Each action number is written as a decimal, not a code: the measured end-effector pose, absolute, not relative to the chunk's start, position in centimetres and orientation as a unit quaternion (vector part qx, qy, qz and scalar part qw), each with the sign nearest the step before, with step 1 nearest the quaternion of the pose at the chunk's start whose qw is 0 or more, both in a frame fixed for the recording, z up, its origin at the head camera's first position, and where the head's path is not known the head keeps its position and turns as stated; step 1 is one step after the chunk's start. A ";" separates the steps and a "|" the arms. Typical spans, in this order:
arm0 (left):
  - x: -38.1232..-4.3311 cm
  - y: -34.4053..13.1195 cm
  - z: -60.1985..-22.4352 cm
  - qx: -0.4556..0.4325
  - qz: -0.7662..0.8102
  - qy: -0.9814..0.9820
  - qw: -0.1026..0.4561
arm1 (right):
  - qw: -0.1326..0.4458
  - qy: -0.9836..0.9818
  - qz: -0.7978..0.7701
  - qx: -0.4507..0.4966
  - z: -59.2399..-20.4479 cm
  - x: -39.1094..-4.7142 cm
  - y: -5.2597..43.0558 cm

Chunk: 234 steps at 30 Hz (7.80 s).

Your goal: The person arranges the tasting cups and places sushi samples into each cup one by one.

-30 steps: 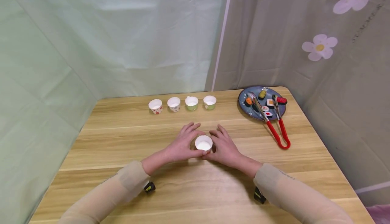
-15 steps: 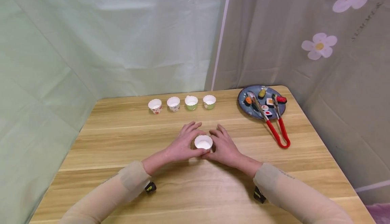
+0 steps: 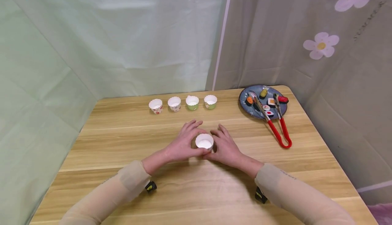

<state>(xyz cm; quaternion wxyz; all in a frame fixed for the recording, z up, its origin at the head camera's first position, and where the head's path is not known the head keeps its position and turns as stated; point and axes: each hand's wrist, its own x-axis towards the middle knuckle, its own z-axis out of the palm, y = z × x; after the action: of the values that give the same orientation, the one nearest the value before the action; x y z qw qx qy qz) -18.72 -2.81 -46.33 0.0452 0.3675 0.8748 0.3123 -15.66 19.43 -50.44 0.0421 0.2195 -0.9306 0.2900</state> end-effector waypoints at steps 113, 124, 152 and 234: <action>-17.8 -3.8 -47.0 0.357 0.345 0.868 0.025 | -0.029 -0.852 0.461 0.248 -49.7 -15.7 20.4; -19.0 -3.2 -45.5 0.310 0.401 0.861 0.030 | -0.044 -0.855 0.460 0.234 -49.0 -16.0 20.2; -19.8 -2.3 -43.8 0.280 0.353 0.892 0.029 | -0.047 -0.859 0.455 0.230 -48.9 -16.1 20.3; -19.8 -12.4 -43.1 0.241 0.370 0.897 -0.037 | 0.001 -0.924 0.305 0.232 -50.2 -15.4 19.2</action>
<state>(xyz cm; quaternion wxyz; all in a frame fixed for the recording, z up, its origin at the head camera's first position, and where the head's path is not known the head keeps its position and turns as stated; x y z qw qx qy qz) -19.82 -12.40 -43.13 -0.0375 0.2406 0.8966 0.3700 -15.41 19.20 -50.24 0.0014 0.2320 -0.9237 0.3048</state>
